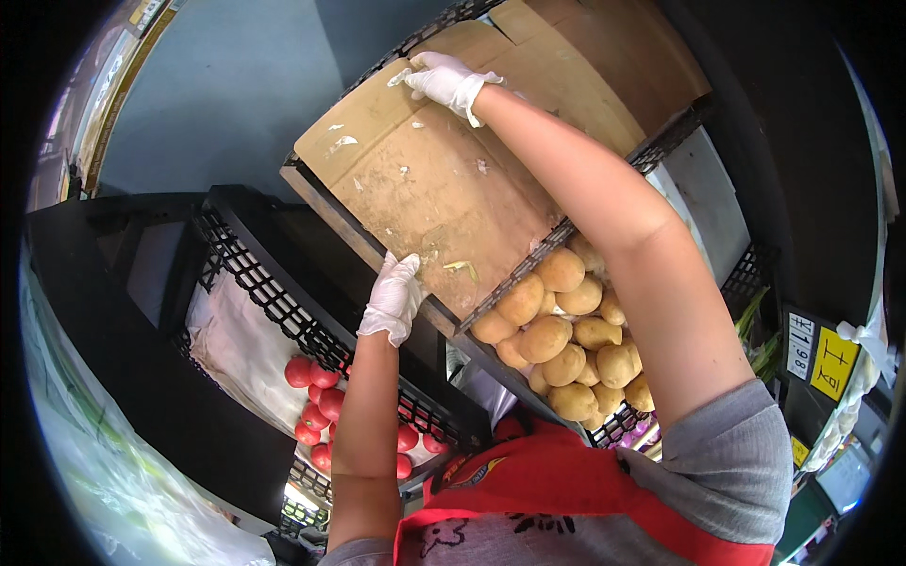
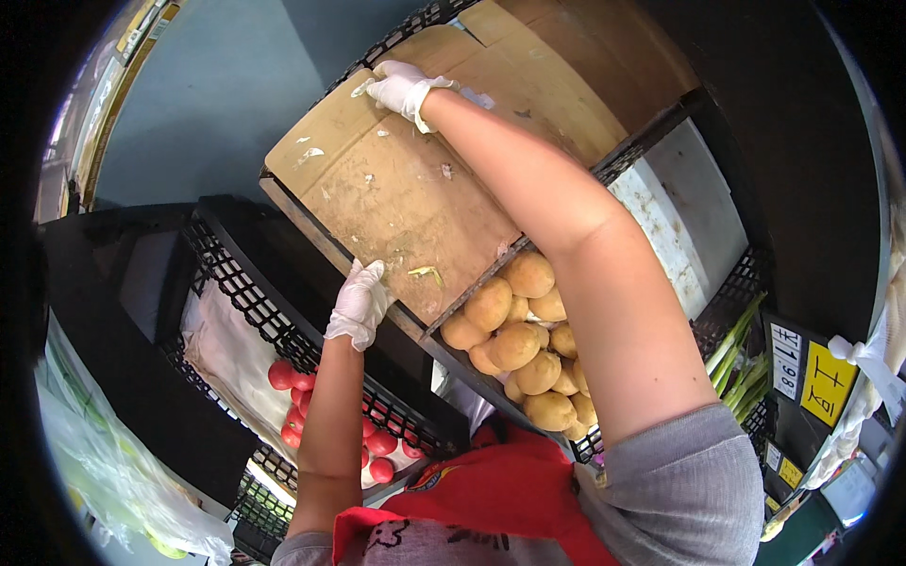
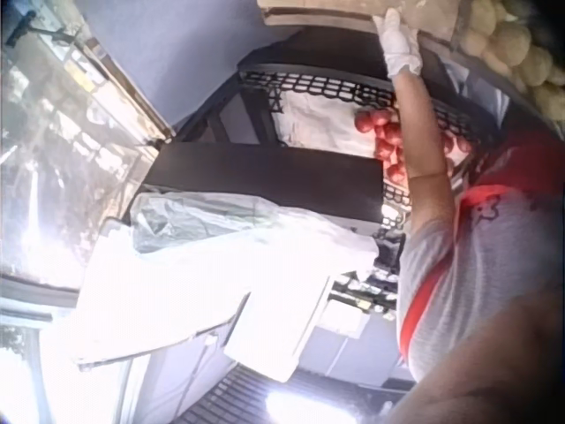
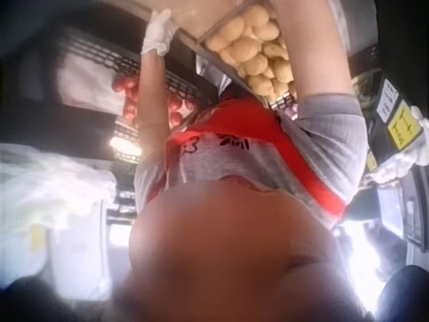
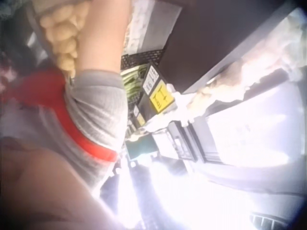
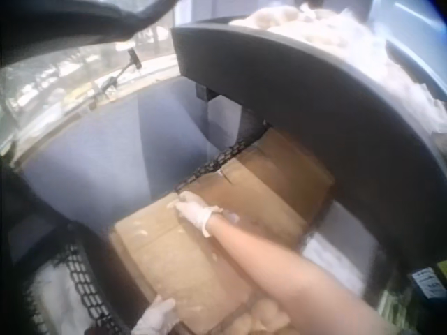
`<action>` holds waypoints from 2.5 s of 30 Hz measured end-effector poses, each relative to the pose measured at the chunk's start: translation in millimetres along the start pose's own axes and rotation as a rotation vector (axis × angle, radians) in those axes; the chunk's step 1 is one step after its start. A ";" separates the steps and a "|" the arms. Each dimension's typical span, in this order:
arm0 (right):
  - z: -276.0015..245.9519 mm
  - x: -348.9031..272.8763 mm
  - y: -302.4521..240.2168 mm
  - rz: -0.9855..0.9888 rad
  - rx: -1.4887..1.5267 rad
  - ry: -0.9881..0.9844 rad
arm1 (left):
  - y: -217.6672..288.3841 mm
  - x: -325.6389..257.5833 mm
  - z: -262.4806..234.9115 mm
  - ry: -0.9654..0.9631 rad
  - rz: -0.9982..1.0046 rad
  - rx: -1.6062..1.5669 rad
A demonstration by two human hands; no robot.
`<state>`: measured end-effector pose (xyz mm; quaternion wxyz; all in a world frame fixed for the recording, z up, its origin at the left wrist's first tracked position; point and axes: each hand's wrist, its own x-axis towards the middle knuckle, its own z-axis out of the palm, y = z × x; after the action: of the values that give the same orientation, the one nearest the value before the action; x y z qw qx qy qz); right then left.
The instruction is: The person walks through a grocery store aisle and picks up a cardboard box from a produce bin. They carry the box to a nearby area and place it into a trash bin. The person then returns to the produce bin, removes the empty box, and arranges the potatoes and green onions in the display.
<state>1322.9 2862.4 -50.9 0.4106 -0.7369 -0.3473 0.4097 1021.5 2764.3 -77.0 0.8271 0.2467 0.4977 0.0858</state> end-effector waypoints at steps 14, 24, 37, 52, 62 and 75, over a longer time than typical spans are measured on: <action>-153.1 -192.5 63.9 -0.129 0.032 0.591 | 6.1 5.4 -10.7 -0.111 0.238 -0.081; -181.2 -267.2 88.7 0.389 0.439 0.529 | 13.8 8.0 -24.7 -0.281 0.304 -0.201; -197.4 -244.4 132.2 0.391 0.643 0.674 | 9.8 -1.6 -33.5 -0.300 0.328 -0.107; -219.8 -227.6 126.8 0.251 0.947 0.472 | 8.6 -43.2 -23.5 -0.208 0.310 -0.083; -204.0 -253.1 136.0 0.003 1.143 0.541 | -1.1 -86.6 -30.1 -0.203 0.369 -0.011; -146.3 -343.7 130.4 0.021 1.192 0.411 | -30.9 -180.0 -64.6 -0.224 0.376 -0.011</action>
<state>1330.4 2469.0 -9.5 0.8049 -0.4487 0.0340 0.3867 874.3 2688.7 23.5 0.8480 0.3388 0.3473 0.2133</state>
